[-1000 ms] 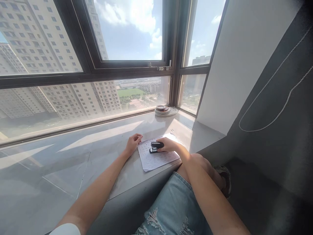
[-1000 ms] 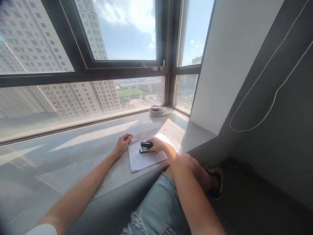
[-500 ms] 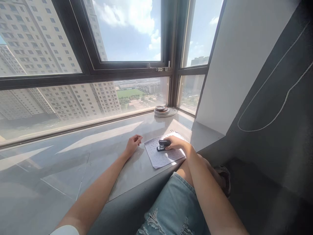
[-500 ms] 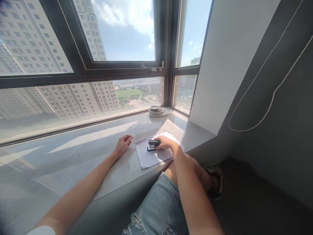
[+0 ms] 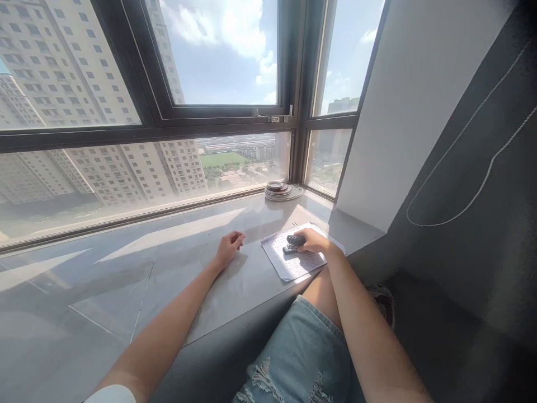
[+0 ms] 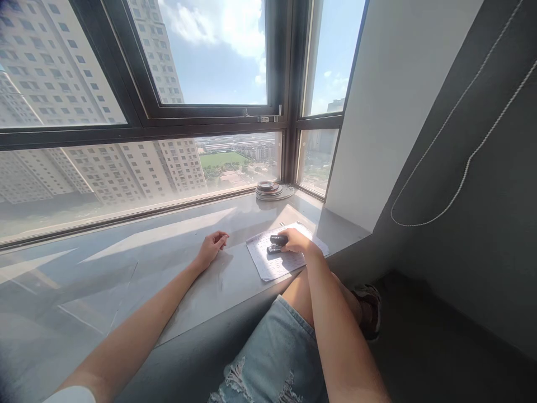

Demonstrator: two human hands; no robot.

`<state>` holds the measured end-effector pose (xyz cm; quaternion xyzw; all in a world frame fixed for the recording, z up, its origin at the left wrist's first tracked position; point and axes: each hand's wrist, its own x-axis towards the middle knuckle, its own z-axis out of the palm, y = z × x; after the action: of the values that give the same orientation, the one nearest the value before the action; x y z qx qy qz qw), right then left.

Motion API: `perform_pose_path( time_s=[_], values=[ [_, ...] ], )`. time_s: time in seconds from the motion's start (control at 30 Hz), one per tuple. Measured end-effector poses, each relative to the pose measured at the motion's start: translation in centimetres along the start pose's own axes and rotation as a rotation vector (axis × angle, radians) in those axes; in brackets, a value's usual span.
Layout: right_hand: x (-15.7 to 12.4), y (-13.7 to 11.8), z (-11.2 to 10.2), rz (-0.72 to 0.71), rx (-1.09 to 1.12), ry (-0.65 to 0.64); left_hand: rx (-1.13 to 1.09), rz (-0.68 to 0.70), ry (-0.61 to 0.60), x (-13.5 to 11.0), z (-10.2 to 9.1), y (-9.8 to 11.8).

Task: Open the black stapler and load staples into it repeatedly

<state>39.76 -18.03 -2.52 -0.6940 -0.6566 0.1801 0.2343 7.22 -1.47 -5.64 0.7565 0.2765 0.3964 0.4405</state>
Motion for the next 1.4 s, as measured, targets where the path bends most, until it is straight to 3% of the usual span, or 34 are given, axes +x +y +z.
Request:
perform_pose_path(
  time_s=[0.33,0.4,0.53,0.6,0.7,0.8,0.9,1.03,1.4],
  values=[
    [0.1,0.2,-0.5,-0.074,0.109,-0.001,0.001,-0.006,0.003,0.0,0.0,0.1],
    [0.3,0.5,-0.9,-0.073,0.199,0.114,-0.001,-0.017,0.003,0.0,0.0,0.2],
    [1.3,2.1,-1.5,0.069,0.253,0.533,-0.018,-0.024,0.008,-0.1,0.1,0.2],
    [2.0,3.3,-1.7,0.148,0.179,0.607,-0.024,-0.024,0.017,-0.1,0.0,0.2],
    [3.2,4.9,-1.4,0.171,0.063,0.593,-0.03,-0.027,0.024,0.0,0.0,0.2],
    [4.3,5.4,-0.7,0.06,0.019,0.478,-0.034,-0.032,0.025,0.0,0.0,0.2],
    [5.0,5.3,0.0,-0.022,0.052,0.378,-0.035,-0.034,0.034,0.0,0.0,0.3],
    [5.1,5.3,0.4,-0.027,0.133,0.299,-0.028,-0.031,0.026,-0.1,0.1,0.4],
    [6.6,7.1,1.3,-0.046,0.103,0.243,0.003,-0.029,0.02,-0.2,0.0,0.4]
  ],
)
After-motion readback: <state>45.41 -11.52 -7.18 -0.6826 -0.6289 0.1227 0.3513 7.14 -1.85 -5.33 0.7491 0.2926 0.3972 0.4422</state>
